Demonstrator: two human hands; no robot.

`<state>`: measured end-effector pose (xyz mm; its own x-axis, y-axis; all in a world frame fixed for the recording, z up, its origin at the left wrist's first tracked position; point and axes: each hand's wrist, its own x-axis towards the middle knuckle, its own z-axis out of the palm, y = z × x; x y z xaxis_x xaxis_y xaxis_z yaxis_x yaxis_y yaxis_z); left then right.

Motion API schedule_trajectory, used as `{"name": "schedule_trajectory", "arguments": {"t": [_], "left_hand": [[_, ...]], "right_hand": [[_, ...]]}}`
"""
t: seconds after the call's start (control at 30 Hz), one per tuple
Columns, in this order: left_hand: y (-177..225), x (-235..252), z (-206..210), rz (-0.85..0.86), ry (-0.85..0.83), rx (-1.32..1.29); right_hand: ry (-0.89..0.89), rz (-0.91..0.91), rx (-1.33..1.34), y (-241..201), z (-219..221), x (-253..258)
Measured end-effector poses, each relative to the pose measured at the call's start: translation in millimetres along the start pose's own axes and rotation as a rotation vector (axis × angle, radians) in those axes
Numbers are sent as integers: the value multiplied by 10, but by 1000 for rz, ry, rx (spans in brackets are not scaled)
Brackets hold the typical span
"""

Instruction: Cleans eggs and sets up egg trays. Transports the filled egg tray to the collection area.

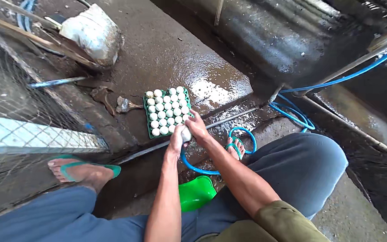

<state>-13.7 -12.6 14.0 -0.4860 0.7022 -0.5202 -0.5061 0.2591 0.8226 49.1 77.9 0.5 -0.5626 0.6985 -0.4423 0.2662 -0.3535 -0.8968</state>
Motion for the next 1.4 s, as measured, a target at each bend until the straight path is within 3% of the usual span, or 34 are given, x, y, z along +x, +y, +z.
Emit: {"name": "schedule_trajectory", "arguments": {"t": [0.07,0.2,0.33,0.5,0.6,0.73,0.8,0.9,0.97,1.1,1.27,1.4], "left_hand": [[-22,55,-27,20,9,31],[-3,-6,-4,60,-12,68],[-91,-3,116,91,78,192],[59,-46,77,37,157,219],[-17,26,48,6,93,253],[5,69,23,-16,15,92],[-6,112,2,22,49,71],[-50,81,14,146,101,44],[-30,1,49,179,124,20],[-44,40,88,136,137,135],[21,56,-38,143,168,195],[-68,167,-117,-2,140,183]], "right_hand": [[71,-23,12,-32,39,-87],[128,-403,-376,-116,179,-264],[106,-115,-193,-55,37,-62],[67,-265,-185,-99,144,-160],[-34,-23,11,-25,57,39],[91,182,271,-63,-17,49],[108,93,267,-104,11,24],[122,-288,-166,-123,236,-210],[151,-420,-331,-87,301,-264],[90,-60,-129,-57,176,-92],[28,-210,-257,-78,296,-131],[-121,235,-43,21,177,184]]}}
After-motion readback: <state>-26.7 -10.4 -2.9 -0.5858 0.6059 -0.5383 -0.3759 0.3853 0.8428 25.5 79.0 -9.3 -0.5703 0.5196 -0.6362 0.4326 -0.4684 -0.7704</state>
